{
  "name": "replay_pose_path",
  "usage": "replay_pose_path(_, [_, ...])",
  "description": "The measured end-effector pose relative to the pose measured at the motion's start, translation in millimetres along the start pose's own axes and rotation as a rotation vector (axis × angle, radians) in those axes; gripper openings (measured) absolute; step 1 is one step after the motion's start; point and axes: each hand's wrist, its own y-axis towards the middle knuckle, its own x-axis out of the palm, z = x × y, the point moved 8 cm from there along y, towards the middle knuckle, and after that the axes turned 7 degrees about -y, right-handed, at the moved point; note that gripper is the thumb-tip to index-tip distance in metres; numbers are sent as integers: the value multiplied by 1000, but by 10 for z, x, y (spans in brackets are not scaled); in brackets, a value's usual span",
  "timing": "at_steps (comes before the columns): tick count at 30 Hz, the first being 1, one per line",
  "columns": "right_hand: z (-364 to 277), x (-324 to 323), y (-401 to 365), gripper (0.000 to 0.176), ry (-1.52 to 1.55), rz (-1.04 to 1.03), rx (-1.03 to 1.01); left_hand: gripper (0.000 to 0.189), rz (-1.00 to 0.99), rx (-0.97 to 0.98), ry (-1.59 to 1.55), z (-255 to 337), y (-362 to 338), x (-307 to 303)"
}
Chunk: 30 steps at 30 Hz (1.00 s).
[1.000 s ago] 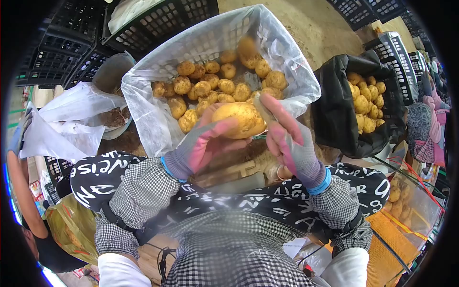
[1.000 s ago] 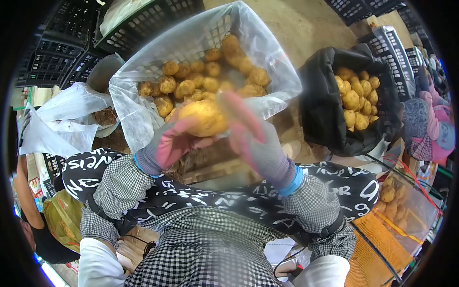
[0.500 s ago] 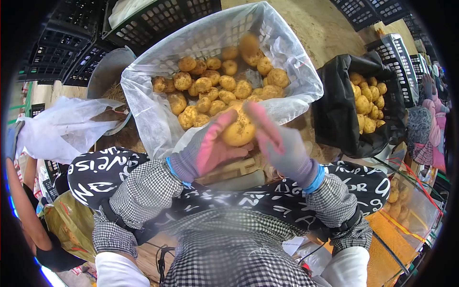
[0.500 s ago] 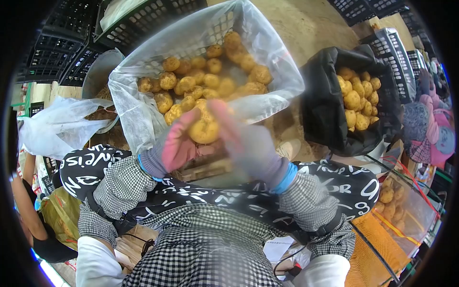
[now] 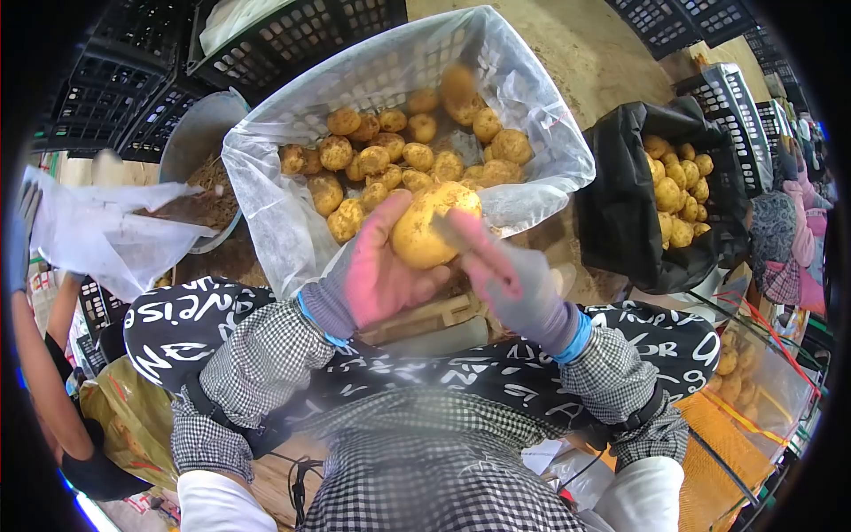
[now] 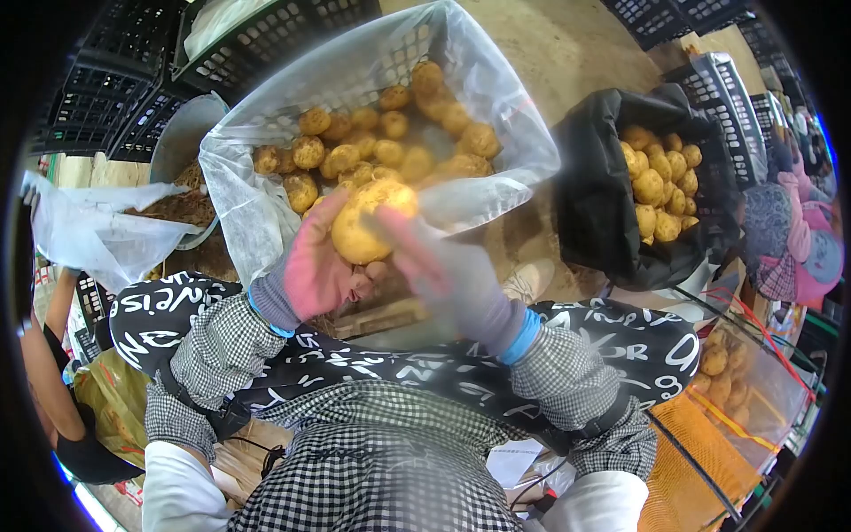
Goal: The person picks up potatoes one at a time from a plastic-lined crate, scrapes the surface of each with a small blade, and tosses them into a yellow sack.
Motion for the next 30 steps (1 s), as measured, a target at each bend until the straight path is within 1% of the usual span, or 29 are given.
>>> replay_pose_path(1, [-58,57,-25,48,-73,-49,-20,52,-110,-37,0,10,-6,51])
replay_pose_path(2, [29,12,-39,48,59,18,22,52,-219,-77,-1,-4,-26,113])
replay_pose_path(3, [117,-33,-56,49,194,90,54,49,-94,-19,47,33,-19,2])
replay_pose_path(4, [300,-113,-62,48,416,170,165,47,28,40,94,71,-38,14])
replay_pose_path(5, [368,-142,-43,47,480,171,221,45,148,101,143,116,-64,22])
replay_pose_path(7, [500,-198,-15,49,612,186,333,49,166,332,565,252,-150,211])
replay_pose_path(8, [512,-100,-29,51,750,102,331,52,177,450,775,318,-191,300])
replay_pose_path(9, [496,-15,-35,54,888,16,328,57,124,623,1081,384,-214,422])
replay_pose_path(10, [295,54,-20,64,944,-171,375,62,67,793,1387,391,-233,533])
replay_pose_path(11, [269,47,-1,67,954,-142,368,66,4,959,1692,332,-270,646])
replay_pose_path(12, [250,49,15,70,964,-113,362,80,-29,931,1575,319,-245,608])
replay_pose_path(13, [230,40,26,73,974,-85,356,82,-1,877,1488,335,-226,558])
replay_pose_path(14, [168,2,44,82,1031,-95,344,84,26,825,1400,353,-206,507])
replay_pose_path(15, [181,-4,49,84,996,-75,333,86,52,776,1311,373,-187,459])
replay_pose_path(17, [217,1,41,89,929,-36,310,87,31,625,1235,343,-173,516])
replay_pose_path(18, [213,4,42,90,942,-38,319,88,21,547,1197,330,-172,543])
replay_pose_path(21, [201,-2,21,94,945,-42,342,68,38,440,880,392,-176,482])
replay_pose_path(24, [182,3,20,94,893,-57,330,63,-66,442,856,406,-133,400])
replay_pose_path(27, [186,16,29,94,863,-53,294,58,23,416,1035,257,-149,443])
replay_pose_path(30, [260,44,15,94,795,-62,267,48,58,459,887,318,-145,388])
